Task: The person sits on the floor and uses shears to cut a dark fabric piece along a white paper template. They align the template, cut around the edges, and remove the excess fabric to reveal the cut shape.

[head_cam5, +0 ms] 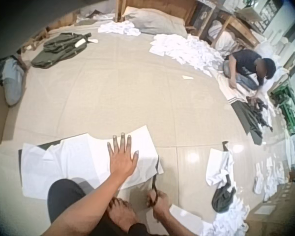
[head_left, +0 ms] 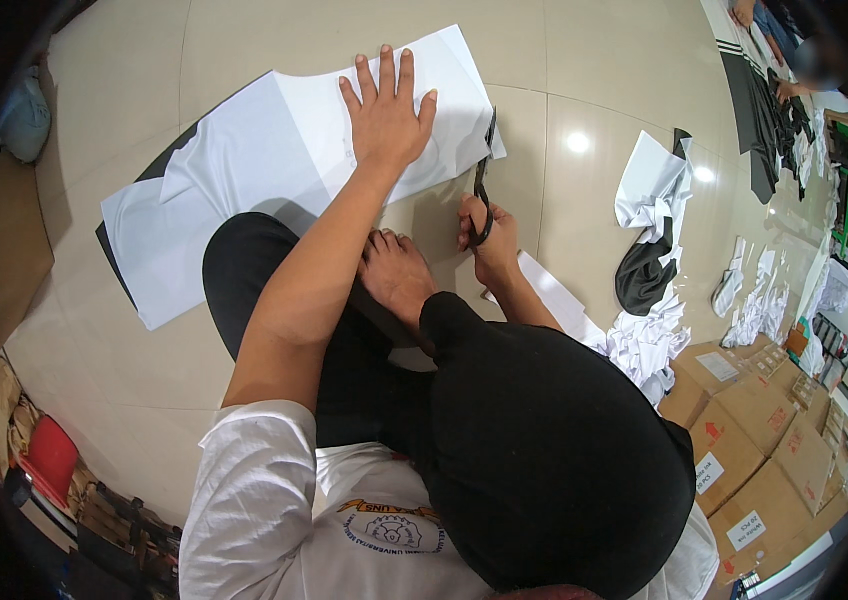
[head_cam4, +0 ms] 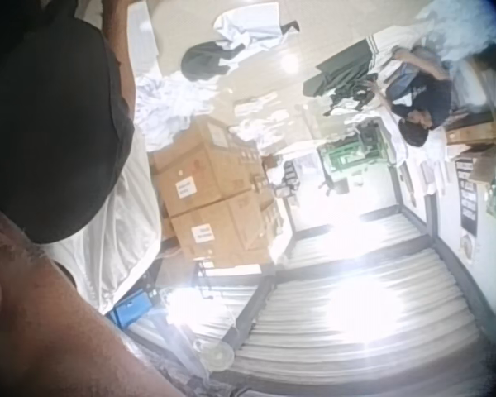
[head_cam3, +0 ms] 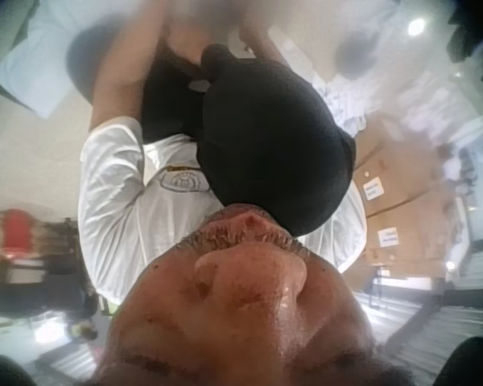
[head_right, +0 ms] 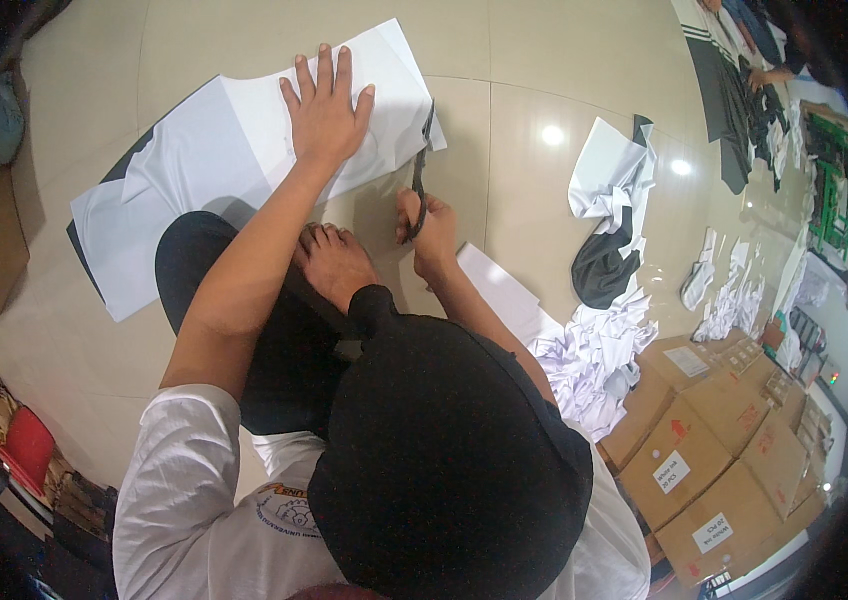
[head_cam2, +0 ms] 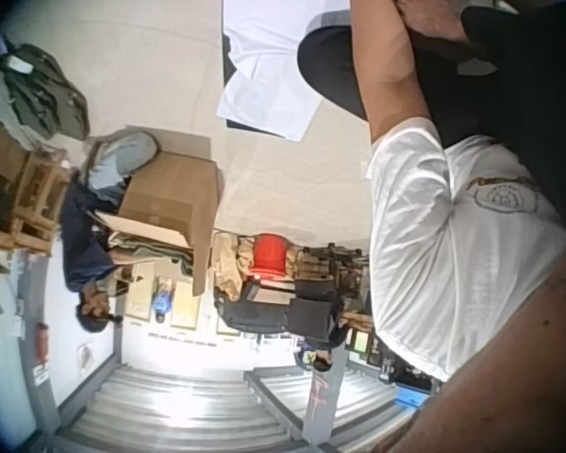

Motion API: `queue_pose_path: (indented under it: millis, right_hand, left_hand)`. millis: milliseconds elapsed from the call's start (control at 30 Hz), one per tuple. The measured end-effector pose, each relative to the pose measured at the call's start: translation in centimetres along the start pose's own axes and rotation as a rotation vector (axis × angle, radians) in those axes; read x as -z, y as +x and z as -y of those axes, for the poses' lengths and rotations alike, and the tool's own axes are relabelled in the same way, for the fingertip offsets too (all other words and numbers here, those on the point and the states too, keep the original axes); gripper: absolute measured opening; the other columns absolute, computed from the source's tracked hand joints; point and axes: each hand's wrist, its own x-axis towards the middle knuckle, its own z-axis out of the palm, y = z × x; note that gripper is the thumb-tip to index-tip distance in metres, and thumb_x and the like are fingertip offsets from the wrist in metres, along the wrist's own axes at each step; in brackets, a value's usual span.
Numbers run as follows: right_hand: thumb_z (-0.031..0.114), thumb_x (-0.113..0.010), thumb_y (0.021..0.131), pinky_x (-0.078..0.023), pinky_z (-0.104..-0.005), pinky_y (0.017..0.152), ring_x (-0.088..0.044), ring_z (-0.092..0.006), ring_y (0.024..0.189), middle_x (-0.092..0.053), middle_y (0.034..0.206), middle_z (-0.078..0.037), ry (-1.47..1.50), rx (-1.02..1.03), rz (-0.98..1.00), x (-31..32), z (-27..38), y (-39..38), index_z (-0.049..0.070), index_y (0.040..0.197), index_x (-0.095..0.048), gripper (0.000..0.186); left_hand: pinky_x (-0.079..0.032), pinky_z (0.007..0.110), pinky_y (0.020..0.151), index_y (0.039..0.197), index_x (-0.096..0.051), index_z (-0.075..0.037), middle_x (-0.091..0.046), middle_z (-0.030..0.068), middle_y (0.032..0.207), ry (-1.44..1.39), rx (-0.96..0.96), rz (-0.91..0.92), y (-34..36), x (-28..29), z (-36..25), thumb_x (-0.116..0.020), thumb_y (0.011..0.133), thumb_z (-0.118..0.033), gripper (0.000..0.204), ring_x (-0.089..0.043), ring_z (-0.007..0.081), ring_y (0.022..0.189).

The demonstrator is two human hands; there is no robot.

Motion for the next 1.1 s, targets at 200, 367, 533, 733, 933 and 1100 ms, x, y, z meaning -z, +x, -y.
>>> queue_pose_path:
  millis: [200, 367, 533, 733, 933, 1100]
  right_hand:
    - [0.027, -0.078, 0.092, -0.042, -0.0315, 0.052, -0.054, -0.0149, 0.055, -0.057, 0.069, -0.002, 0.056, 0.004, 0.011, -0.4, -0.1, 0.8, 0.004, 0.084, -0.062, 0.028]
    - [0.025, -0.078, 0.092, -0.042, -0.0310, 0.052, -0.054, -0.0143, 0.056, -0.058, 0.071, -0.002, 0.103, -0.004, -0.005, -1.1, -0.2, 0.5, 0.004, 0.086, -0.063, 0.026]
    - [0.025, -0.078, 0.093, -0.043, -0.0309, 0.052, -0.055, -0.0135, 0.056, -0.059, 0.072, -0.002, 0.113, 0.007, -0.014, -1.7, -1.2, 1.0, 0.004, 0.089, -0.064, 0.026]
    - [0.024, -0.076, 0.095, -0.043, -0.0310, 0.051, -0.055, -0.0132, 0.056, -0.059, 0.071, -0.001, 0.156, 0.004, -0.021, -2.6, -1.5, 1.0, 0.003, 0.091, -0.063, 0.025]
    - [0.024, -0.077, 0.095, -0.043, -0.0308, 0.051, -0.056, -0.0133, 0.056, -0.058, 0.070, -0.001, 0.141, 0.025, -0.047, -3.2, -1.4, 0.8, 0.004, 0.090, -0.062, 0.025]
    - [0.026, -0.077, 0.095, -0.044, -0.0313, 0.051, -0.056, -0.0144, 0.056, -0.057, 0.070, -0.001, 0.109, -0.009, -0.155, -1.8, -2.0, 0.6, 0.005, 0.089, -0.062, 0.026]
  left_hand:
    - [-0.012, 0.071, 0.128, 0.170, -0.033, -0.011, -0.028, 0.0173, 0.177, 0.007, -0.002, 0.005, 0.0, 0.2, 0.1, -0.041, 0.110, -0.055, 0.074, -0.017, 0.0498, 0.162]
    - [-0.006, 0.069, 0.130, 0.171, -0.031, -0.013, -0.025, 0.0144, 0.179, 0.024, 0.014, 0.038, 0.0, 0.3, 0.0, -0.038, 0.110, -0.055, 0.075, -0.013, 0.0479, 0.164]
    - [-0.011, 0.071, 0.129, 0.170, -0.033, -0.011, -0.027, 0.0173, 0.177, 0.005, 0.000, 0.009, 0.0, 0.2, 0.1, -0.040, 0.110, -0.055, 0.075, -0.016, 0.0498, 0.163]
    - [-0.010, 0.070, 0.129, 0.170, -0.032, -0.012, -0.027, 0.0162, 0.177, 0.005, 0.002, 0.005, 0.0, 0.0, 0.1, -0.041, 0.110, -0.056, 0.075, -0.016, 0.0497, 0.163]
    - [-0.010, 0.071, 0.128, 0.170, -0.033, -0.012, -0.027, 0.0169, 0.177, -0.022, -0.001, -0.006, 0.0, -0.1, 0.1, -0.041, 0.111, -0.055, 0.074, -0.016, 0.0503, 0.162]
    - [-0.012, 0.073, 0.127, 0.169, -0.034, -0.011, -0.029, 0.0181, 0.176, -0.021, -0.015, -0.019, 0.0, -0.1, 0.1, -0.041, 0.110, -0.056, 0.075, -0.018, 0.0513, 0.162]
